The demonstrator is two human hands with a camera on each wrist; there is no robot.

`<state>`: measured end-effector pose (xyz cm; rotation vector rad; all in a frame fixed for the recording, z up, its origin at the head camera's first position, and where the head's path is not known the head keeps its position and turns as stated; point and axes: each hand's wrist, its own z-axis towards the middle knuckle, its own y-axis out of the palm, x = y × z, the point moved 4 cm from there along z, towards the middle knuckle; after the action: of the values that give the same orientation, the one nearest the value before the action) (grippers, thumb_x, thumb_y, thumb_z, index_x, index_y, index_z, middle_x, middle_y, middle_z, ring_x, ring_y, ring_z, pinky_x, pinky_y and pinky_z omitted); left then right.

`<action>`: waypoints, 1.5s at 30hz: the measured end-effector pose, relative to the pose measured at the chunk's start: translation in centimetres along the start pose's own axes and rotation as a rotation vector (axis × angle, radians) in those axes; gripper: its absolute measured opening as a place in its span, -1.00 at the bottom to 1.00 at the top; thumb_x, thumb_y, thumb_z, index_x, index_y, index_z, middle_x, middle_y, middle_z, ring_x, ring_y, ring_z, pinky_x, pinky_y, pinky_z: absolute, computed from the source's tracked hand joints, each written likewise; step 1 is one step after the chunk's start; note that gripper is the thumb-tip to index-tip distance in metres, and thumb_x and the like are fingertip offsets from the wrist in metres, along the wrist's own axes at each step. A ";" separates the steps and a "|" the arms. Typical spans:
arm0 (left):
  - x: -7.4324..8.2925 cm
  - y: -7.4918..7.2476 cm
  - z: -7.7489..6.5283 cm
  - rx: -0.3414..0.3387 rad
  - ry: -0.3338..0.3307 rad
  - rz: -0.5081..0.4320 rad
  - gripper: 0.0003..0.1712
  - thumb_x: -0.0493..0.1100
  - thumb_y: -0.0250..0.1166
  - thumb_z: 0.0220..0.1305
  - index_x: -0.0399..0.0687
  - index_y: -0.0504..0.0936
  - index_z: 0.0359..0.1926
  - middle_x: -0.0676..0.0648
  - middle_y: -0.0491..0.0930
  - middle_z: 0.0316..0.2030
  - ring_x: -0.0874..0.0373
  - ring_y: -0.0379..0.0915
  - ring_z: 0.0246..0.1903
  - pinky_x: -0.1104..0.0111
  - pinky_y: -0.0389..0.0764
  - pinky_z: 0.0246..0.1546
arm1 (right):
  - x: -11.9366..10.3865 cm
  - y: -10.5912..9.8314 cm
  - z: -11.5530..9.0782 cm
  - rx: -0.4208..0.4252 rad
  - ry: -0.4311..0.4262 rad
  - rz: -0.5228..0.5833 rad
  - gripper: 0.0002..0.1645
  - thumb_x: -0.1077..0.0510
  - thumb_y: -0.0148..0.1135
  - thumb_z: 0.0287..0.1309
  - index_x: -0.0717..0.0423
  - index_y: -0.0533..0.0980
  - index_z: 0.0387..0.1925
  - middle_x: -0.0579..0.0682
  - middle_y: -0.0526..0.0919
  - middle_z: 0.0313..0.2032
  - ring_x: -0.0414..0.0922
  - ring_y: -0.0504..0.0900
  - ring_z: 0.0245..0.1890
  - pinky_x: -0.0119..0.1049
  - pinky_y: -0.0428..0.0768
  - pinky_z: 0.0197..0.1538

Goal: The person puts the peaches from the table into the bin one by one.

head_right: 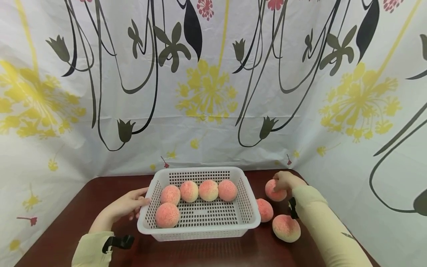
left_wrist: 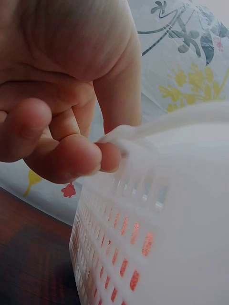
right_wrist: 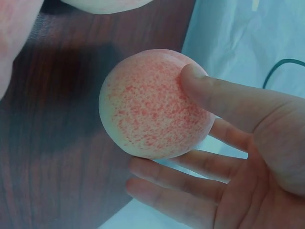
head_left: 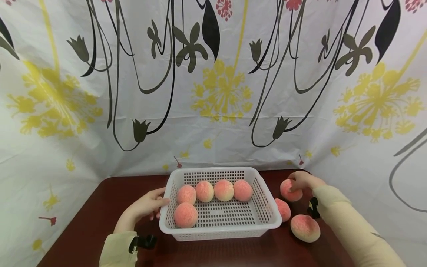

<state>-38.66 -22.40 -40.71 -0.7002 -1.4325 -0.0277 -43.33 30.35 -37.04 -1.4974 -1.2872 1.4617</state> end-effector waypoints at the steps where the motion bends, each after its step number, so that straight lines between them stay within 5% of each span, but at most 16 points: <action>1: 0.0 -0.1 0.0 0.001 0.000 0.001 -0.31 -0.09 0.11 0.22 -0.18 0.06 0.29 -0.12 0.49 -0.61 -0.08 0.36 -0.71 0.34 0.34 -0.80 | -0.2 -0.2 -0.1 -0.001 -0.007 0.002 -0.34 0.17 0.33 -0.24 0.41 0.39 -0.03 0.33 0.45 -0.10 0.17 0.41 -0.12 0.03 0.38 -0.12; 10: -0.3 -0.1 0.1 -0.001 -0.005 -0.007 -0.31 -0.10 0.10 0.23 -0.18 0.05 0.30 -0.12 0.49 -0.61 -0.21 0.34 -0.67 0.35 0.35 -0.79 | -0.7 -0.8 -0.9 -0.084 0.088 0.175 -0.25 0.13 0.26 -0.06 0.39 0.21 0.13 0.40 0.31 -0.03 0.06 0.52 -0.46 0.03 0.50 -0.46; 14: -0.4 -0.1 0.0 -0.001 -0.010 -0.010 -0.30 -0.09 0.11 0.22 -0.17 0.05 0.30 -0.13 0.50 -0.60 -0.23 0.33 -0.67 0.34 0.35 -0.79 | -1.1 -1.2 -1.2 -0.092 0.092 0.186 -0.20 0.09 0.29 -0.09 0.38 0.20 0.14 0.40 0.30 -0.01 0.06 0.52 -0.43 0.01 0.51 -0.48; 31: -0.5 -0.1 0.0 0.000 -0.009 -0.012 -0.30 -0.09 0.11 0.22 -0.19 0.04 0.30 -0.13 0.50 -0.61 -0.24 0.33 -0.66 0.34 0.35 -0.79 | -4.2 -3.2 -1.7 -0.122 0.031 0.066 -0.27 0.04 0.25 -0.04 0.28 0.26 0.14 0.28 0.36 -0.04 0.04 0.53 -0.49 -0.07 0.50 -0.46; 45: -0.3 -0.1 0.2 -0.005 -0.001 -0.014 -0.31 -0.09 0.11 0.22 -0.17 0.05 0.29 -0.13 0.49 -0.62 -0.05 0.35 -0.71 0.34 0.34 -0.80 | -8.1 -4.1 -1.8 -0.177 -0.035 0.052 -0.29 0.06 0.23 -0.01 0.23 0.25 0.17 0.25 0.36 -0.01 -0.01 0.53 -0.51 -0.09 0.52 -0.45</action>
<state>-38.96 -22.50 -40.98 -0.6949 -1.4391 -0.0414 -41.40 24.24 -30.37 -1.6364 -1.4401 1.4439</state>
